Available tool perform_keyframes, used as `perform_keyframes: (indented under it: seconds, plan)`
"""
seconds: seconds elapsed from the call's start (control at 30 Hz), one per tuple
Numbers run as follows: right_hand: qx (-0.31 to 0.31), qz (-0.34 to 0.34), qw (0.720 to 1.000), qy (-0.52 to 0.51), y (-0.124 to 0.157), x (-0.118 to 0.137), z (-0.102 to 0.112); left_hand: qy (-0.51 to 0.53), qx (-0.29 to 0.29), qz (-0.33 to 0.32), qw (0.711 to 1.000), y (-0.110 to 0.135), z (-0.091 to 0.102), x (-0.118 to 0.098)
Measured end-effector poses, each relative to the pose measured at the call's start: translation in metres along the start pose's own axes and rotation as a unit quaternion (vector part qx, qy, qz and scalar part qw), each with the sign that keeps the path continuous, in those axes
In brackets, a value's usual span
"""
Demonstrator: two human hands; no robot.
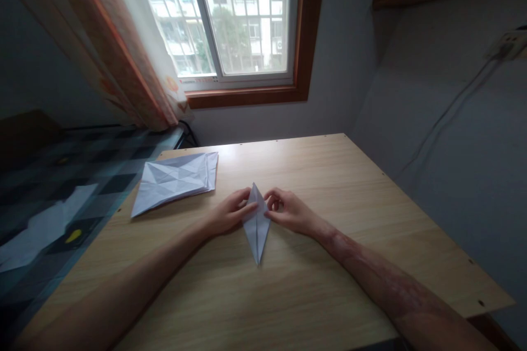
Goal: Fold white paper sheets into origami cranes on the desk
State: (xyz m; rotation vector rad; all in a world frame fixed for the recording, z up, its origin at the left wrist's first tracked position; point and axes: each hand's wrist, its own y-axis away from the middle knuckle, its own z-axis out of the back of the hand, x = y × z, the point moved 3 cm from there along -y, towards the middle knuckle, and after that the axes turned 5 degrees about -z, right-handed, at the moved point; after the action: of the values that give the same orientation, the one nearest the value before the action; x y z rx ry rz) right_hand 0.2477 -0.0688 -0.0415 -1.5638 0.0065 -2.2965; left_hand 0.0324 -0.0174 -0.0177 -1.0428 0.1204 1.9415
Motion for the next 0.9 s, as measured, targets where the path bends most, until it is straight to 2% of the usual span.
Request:
perform_keyframes:
  seconds: [0.2, 0.4, 0.7, 0.9]
  plan:
    - [-0.022, 0.022, 0.996, 0.082, 0.0, 0.002, 0.0, -0.015, 0.015, -0.05, 0.999, -0.003, -0.003, 0.0]
    - [-0.051, 0.051, 0.988, 0.136, 0.001, 0.003, 0.001, -0.019, -0.027, -0.014, 0.999, -0.004, -0.002, 0.005]
    - [-0.022, 0.083, 0.98, 0.177, 0.001, 0.005, -0.001, -0.007, -0.002, -0.051, 0.999, -0.005, -0.001, -0.004]
    - [-0.004, 0.097, 0.976, 0.193, 0.001, 0.004, -0.005, 0.059, -0.125, -0.009, 0.99, -0.002, 0.002, -0.007]
